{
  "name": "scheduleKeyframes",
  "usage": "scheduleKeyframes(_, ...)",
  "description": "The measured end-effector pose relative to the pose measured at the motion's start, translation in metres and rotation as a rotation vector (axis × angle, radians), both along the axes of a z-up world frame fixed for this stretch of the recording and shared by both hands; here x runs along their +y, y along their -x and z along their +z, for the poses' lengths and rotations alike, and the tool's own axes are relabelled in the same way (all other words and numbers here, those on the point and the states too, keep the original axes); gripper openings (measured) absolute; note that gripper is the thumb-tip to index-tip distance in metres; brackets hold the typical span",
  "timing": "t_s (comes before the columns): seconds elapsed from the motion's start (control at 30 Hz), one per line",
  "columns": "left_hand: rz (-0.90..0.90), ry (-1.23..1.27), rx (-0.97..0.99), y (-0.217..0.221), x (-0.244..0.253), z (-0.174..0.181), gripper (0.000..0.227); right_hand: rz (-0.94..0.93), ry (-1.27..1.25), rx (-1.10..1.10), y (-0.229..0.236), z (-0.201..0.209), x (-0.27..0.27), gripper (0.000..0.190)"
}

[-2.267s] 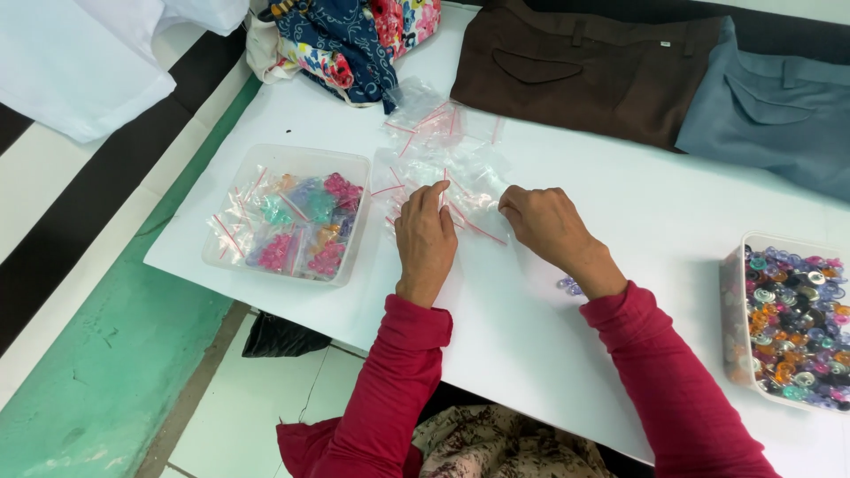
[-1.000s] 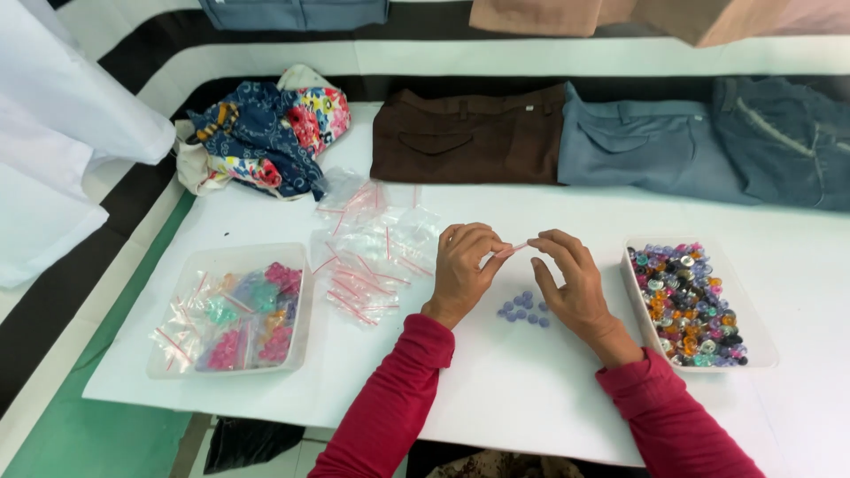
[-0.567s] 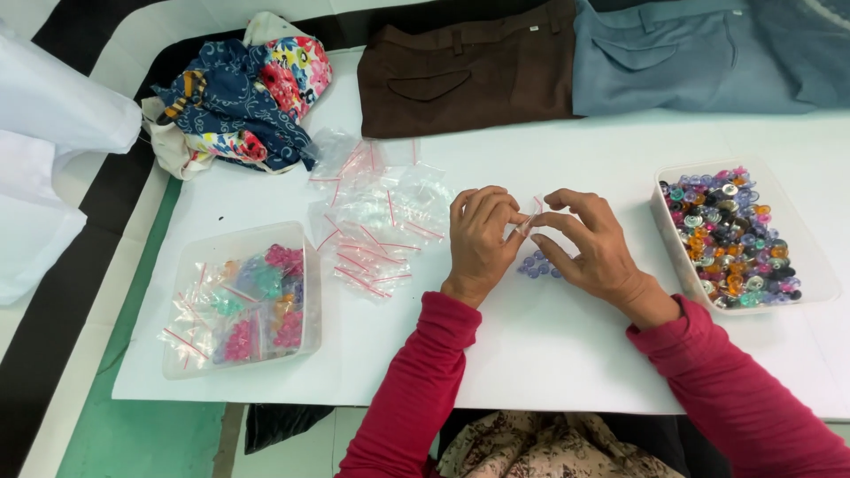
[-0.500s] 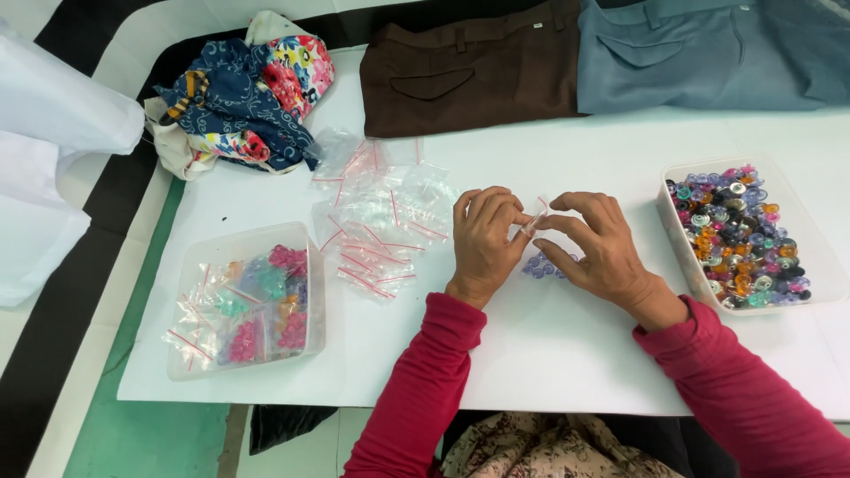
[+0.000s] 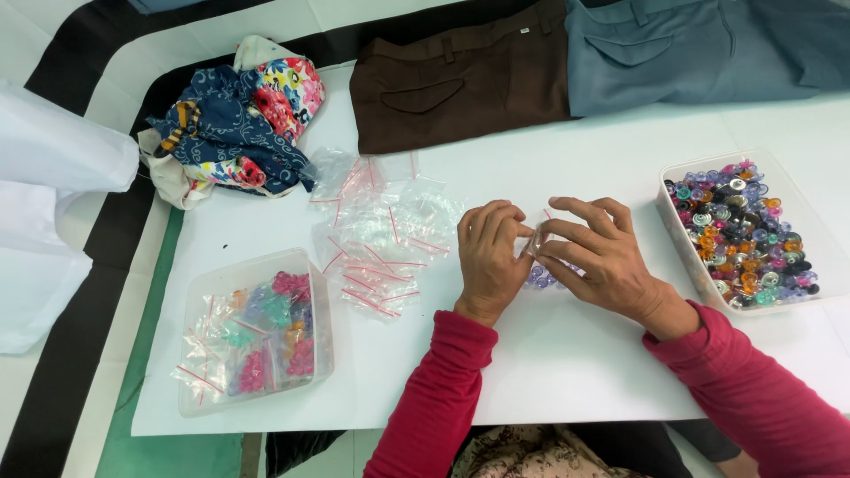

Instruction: Sorting various colored buttons from a container and placing them into small resealable plastic bags.

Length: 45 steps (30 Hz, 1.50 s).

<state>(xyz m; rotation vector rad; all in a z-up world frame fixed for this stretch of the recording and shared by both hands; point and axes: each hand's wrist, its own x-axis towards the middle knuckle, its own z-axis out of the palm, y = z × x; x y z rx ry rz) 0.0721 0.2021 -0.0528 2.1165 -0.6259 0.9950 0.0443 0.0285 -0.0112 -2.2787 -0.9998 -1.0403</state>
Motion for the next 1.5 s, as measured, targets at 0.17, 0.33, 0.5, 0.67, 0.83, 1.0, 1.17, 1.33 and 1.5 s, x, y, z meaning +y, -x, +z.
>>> scheduleKeyframes(0.17,-0.151,-0.047,0.255,0.01,0.007,0.032,0.071,-0.014,0.027,0.033,0.0,-0.001,-0.001,0.012)
scheduleKeyframes(0.33,-0.339,-0.087,0.496,0.011,0.01,0.036,0.085,-0.002,0.009,0.112,0.0,-0.004,-0.007,0.011)
scheduleKeyframes(0.5,-0.389,-0.024,0.519,0.005,0.018,0.028,0.066,-0.012,-0.02,0.126,-0.001,-0.008,-0.009,0.01)
scheduleKeyframes(0.67,-0.437,0.026,0.594,0.007,0.02,0.034,0.065,-0.025,-0.043,0.166,0.003,0.0,-0.001,0.009)
scheduleKeyframes(0.83,-0.464,0.056,0.637,0.01,0.023,0.042,0.064,-0.034,-0.053,0.185,0.004,0.004,0.002,0.007)
scheduleKeyframes(1.0,-0.502,0.039,0.694,0.009,0.03,0.05,0.063,0.0,-0.082,0.182,0.006,0.008,-0.001,0.003)
scheduleKeyframes(1.17,-0.46,0.049,0.667,0.01,0.038,0.059,0.061,0.063,-0.223,0.401,0.007,0.015,-0.007,0.017)
scheduleKeyframes(1.33,-0.367,-0.02,0.613,0.012,0.041,0.052,0.058,-0.062,0.037,0.771,0.016,0.031,0.0,0.028)
scheduleKeyframes(1.5,-0.355,-0.04,0.636,0.012,0.041,0.056,0.068,-0.171,0.275,0.843,0.012,0.032,-0.003,0.033)
